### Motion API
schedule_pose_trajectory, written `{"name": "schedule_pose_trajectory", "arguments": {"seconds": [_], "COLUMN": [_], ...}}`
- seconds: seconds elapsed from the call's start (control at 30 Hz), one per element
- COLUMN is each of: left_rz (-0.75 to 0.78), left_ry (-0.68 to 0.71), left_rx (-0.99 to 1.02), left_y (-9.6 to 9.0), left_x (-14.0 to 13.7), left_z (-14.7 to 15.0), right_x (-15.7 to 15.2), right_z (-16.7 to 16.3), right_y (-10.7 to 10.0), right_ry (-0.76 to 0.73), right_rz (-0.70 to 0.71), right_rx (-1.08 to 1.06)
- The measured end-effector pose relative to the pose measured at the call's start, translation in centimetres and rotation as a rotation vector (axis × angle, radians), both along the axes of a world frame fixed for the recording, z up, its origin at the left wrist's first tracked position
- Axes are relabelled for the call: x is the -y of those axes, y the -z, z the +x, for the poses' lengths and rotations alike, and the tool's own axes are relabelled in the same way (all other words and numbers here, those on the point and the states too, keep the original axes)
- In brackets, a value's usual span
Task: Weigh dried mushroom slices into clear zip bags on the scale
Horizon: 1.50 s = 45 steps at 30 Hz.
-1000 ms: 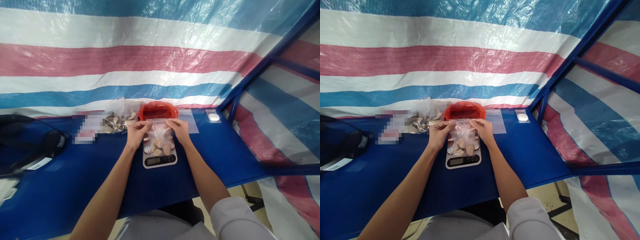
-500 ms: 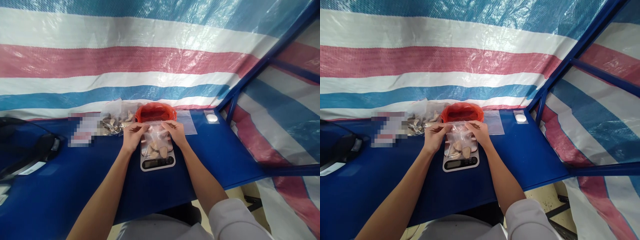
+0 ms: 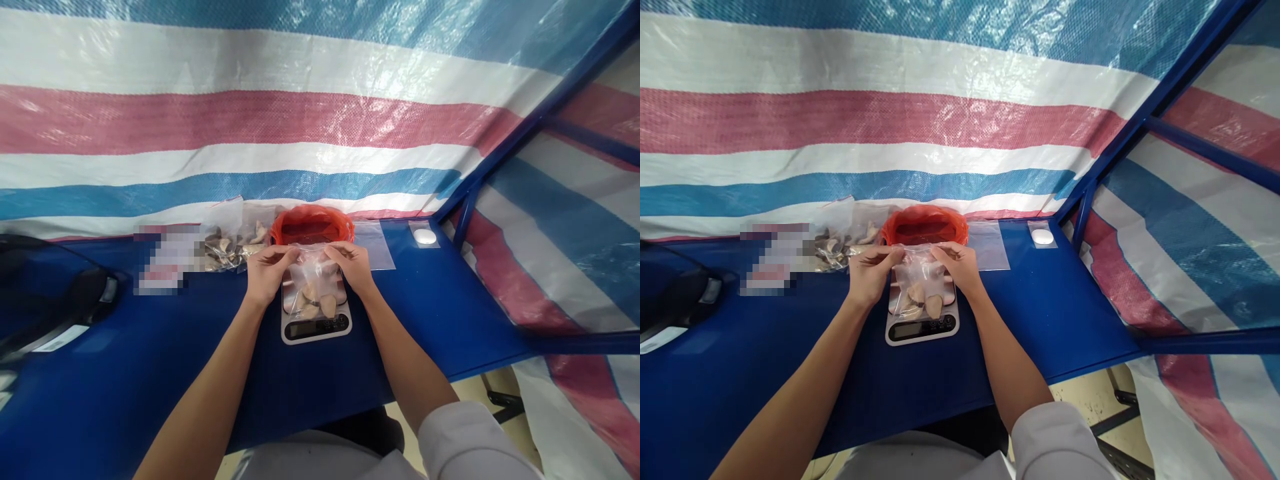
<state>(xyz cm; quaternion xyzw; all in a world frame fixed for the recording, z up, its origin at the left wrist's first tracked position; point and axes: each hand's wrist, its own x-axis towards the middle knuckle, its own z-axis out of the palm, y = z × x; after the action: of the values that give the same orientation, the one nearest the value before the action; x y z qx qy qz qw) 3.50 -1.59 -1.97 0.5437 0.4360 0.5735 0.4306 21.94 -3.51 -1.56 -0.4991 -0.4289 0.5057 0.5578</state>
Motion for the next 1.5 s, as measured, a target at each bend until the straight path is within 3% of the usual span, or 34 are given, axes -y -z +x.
{"name": "schedule_pose_trajectory", "arguments": {"seconds": [0.57,0.87,1.07,1.37,1.5], "left_rz": [-0.084,-0.012,-0.091,-0.058,-0.059], "left_ry": [0.054,0.042,0.072,0.117,0.091], "left_rx": [0.025,0.002,0.034,0.015,0.001], "left_y": [-0.3,0.0,-0.3,-0.3,-0.7], "left_x": [0.2,0.2,0.4,0.4,0.4], "left_z": [0.5,0.4,0.8,0.6,0.6], "right_x": [0.0,0.0,-0.2,-0.2,-0.3], "right_z": [0.0,-0.1,-0.2,0.3,0.8], "right_y": [0.4,0.9,0.8,1.0,0.9], "right_ry": [0.008,-0.026,0.02,-0.065,-0.076], "right_rz": [0.081,0.125,0.158,0.136,0.188], "right_rx": [0.047,0.057,0.088,0.073,0.067]}}
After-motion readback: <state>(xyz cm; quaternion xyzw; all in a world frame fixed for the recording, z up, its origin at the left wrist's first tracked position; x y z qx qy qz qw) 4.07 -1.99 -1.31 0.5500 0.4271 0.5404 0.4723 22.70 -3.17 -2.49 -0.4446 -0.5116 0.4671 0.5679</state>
